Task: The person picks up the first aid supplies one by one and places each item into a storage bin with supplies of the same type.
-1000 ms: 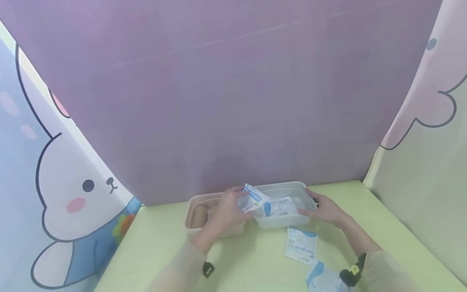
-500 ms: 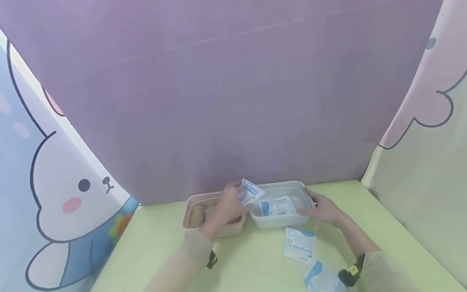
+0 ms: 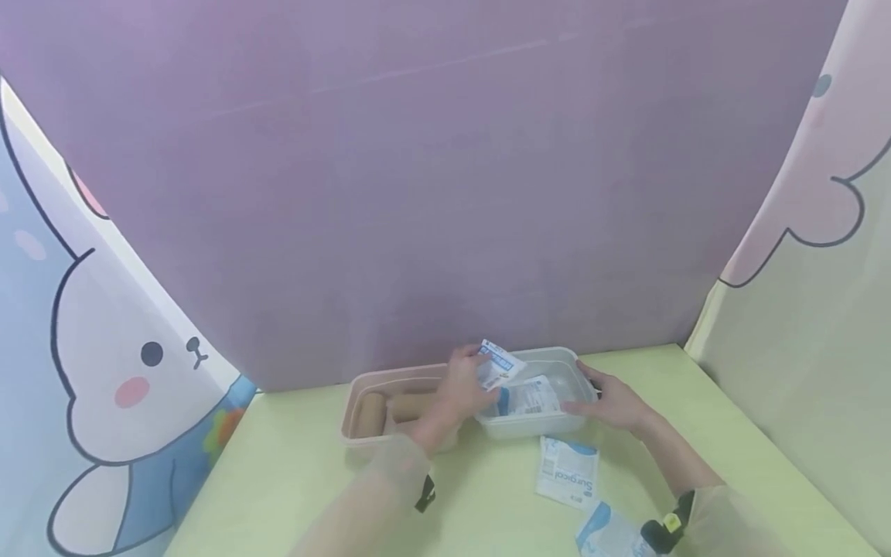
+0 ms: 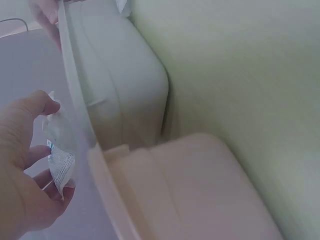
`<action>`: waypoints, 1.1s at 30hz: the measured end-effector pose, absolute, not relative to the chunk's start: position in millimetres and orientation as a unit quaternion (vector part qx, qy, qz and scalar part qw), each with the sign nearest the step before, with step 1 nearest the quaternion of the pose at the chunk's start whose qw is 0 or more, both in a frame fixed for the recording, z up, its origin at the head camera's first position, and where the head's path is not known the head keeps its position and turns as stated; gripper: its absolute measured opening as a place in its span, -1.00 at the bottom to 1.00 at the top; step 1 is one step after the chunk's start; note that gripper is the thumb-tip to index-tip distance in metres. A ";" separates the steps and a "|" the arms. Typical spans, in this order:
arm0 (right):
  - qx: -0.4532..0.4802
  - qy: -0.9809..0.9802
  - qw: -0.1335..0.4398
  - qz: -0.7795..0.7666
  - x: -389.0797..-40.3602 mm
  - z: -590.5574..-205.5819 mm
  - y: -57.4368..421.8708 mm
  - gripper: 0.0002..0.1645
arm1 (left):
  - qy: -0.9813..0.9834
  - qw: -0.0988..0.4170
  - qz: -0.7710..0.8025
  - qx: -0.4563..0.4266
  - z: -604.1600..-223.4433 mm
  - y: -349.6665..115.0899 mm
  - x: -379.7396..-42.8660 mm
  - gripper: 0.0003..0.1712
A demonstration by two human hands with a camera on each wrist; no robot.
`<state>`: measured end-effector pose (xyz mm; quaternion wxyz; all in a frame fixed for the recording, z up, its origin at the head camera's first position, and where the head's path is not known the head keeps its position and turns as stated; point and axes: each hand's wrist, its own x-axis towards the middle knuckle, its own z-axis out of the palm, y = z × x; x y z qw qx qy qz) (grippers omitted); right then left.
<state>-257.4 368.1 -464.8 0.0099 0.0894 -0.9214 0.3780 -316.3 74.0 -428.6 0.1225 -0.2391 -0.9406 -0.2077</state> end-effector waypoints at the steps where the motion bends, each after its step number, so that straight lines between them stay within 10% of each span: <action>1: 0.090 -0.921 0.012 0.378 -256.4 -464.9 367.8 0.24 | -0.941 0.122 -0.203 -0.241 -429.6 75.6 -315.6 -0.20; 33: 0.090 -0.914 0.009 0.395 -265.1 -472.2 350.0 0.22 | -0.941 0.107 -0.211 -0.243 -453.6 77.6 -323.1 -0.22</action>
